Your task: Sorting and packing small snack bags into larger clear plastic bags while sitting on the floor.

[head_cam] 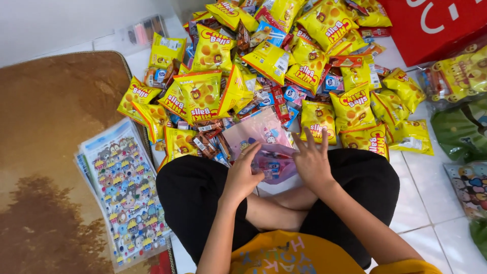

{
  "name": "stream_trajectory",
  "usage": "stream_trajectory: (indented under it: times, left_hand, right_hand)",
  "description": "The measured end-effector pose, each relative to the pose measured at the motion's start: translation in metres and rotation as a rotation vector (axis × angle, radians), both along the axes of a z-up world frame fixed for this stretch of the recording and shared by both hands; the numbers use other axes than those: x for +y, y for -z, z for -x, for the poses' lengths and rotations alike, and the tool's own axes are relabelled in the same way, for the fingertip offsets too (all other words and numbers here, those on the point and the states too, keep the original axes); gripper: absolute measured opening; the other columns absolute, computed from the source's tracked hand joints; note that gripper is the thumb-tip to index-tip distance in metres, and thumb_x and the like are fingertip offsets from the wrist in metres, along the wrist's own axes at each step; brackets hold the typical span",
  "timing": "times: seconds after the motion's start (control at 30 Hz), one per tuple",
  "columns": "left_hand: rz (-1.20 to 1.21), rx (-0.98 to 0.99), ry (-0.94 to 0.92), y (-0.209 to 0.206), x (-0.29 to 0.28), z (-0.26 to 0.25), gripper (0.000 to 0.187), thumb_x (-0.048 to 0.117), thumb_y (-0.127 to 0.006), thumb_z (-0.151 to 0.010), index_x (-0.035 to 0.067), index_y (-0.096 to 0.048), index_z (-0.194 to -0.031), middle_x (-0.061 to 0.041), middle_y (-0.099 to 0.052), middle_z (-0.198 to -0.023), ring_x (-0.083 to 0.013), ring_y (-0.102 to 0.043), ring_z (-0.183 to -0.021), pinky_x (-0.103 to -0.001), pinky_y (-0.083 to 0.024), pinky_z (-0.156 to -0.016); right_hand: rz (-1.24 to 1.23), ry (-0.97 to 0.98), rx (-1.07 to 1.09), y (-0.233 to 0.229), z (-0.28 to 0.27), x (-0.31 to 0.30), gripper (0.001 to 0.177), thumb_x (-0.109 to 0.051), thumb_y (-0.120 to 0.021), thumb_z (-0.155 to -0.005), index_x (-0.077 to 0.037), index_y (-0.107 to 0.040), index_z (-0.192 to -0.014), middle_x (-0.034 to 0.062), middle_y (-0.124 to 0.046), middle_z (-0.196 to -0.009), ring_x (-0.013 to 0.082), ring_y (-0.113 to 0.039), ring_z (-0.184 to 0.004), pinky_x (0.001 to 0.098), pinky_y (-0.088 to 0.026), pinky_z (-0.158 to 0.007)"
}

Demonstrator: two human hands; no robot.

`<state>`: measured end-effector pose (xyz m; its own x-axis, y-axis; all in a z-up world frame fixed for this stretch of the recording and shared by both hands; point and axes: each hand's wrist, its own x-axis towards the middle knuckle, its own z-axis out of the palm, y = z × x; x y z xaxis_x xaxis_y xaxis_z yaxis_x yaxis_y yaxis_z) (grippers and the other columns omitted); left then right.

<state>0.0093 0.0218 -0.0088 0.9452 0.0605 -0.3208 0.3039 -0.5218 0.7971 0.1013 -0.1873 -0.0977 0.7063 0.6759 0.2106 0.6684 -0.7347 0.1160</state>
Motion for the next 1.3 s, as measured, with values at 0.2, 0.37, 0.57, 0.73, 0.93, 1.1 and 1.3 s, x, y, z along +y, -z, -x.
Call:
stream_trajectory:
  times: [0.2,0.37,0.57,0.73,0.93,1.1,1.3]
  left_hand:
    - [-0.005,0.006,-0.007,-0.007,-0.001,0.003,0.075,0.009,-0.063,-0.083,0.014,-0.045,-0.156,-0.007,-0.036,-0.165,-0.0406,-0.062,-0.121,-0.055,-0.053,-0.096]
    - [0.010,-0.002,0.001,-0.006,-0.001,0.009,0.077,0.008,-0.064,-0.083,0.014,-0.043,-0.157,-0.009,-0.034,-0.166,-0.0450,-0.055,-0.129,-0.059,-0.052,-0.096]
    - [0.010,0.017,-0.008,-0.016,0.002,0.015,0.078,0.006,-0.061,-0.083,0.015,-0.041,-0.157,-0.006,-0.033,-0.167,-0.0334,-0.072,-0.103,-0.055,-0.056,-0.091]
    - [0.007,0.028,-0.037,-0.032,0.010,0.019,0.076,0.006,-0.062,-0.083,0.015,-0.042,-0.156,-0.006,-0.035,-0.165,-0.0432,-0.063,-0.119,-0.058,-0.055,-0.092]
    - [0.018,0.047,-0.027,-0.016,0.008,0.014,0.079,0.008,-0.065,-0.083,0.016,-0.040,-0.158,-0.003,-0.035,-0.165,-0.0418,-0.061,-0.124,-0.057,-0.054,-0.094]
    - [0.014,0.034,-0.048,-0.011,0.011,0.012,0.078,0.008,-0.065,-0.082,0.011,-0.041,-0.156,-0.008,-0.036,-0.164,-0.0454,-0.059,-0.125,-0.061,-0.052,-0.097]
    - [-0.020,0.035,-0.055,0.001,0.015,0.014,0.080,0.012,-0.065,-0.081,0.015,-0.041,-0.157,-0.006,-0.035,-0.165,-0.0415,-0.062,-0.121,-0.059,-0.052,-0.095]
  right_hand:
    - [0.113,-0.005,0.047,-0.007,0.007,0.013,0.016,-0.012,-0.069,-0.081,-0.021,-0.082,-0.083,0.0060,-0.074,-0.118,0.0379,-0.057,-0.133,0.0732,-0.014,-0.116]
    - [0.166,0.073,0.289,0.009,0.006,-0.004,0.044,-0.003,-0.057,-0.084,-0.035,-0.075,-0.110,-0.0004,-0.068,-0.104,0.0254,-0.073,-0.078,0.0482,-0.049,-0.074]
    - [-0.014,0.076,0.662,-0.060,0.010,0.006,0.069,0.017,-0.057,-0.080,-0.014,-0.058,-0.141,0.0125,-0.064,-0.132,0.0365,-0.074,-0.105,0.0435,-0.062,-0.082]
    - [-0.171,0.039,0.494,-0.063,0.014,0.001,0.055,0.017,-0.053,-0.081,-0.011,-0.069,-0.126,0.0061,-0.071,-0.122,0.0251,-0.076,-0.099,0.0304,-0.062,-0.075]
    - [-0.406,0.076,0.745,-0.079,-0.001,0.013,0.039,0.001,-0.066,-0.078,-0.011,-0.078,-0.113,0.0152,-0.078,-0.107,0.0437,-0.073,-0.097,0.0525,-0.059,-0.083]
    - [-0.743,0.234,0.793,-0.049,-0.028,-0.021,0.013,-0.015,-0.074,-0.091,-0.006,-0.076,-0.101,0.0164,-0.074,-0.084,0.0351,-0.070,-0.084,0.0428,-0.054,-0.076]
    - [-0.418,0.417,0.855,0.137,-0.032,-0.064,0.023,-0.017,-0.071,-0.085,-0.020,-0.078,-0.107,0.0050,-0.080,-0.099,0.0285,-0.076,-0.093,0.0415,-0.060,-0.080]
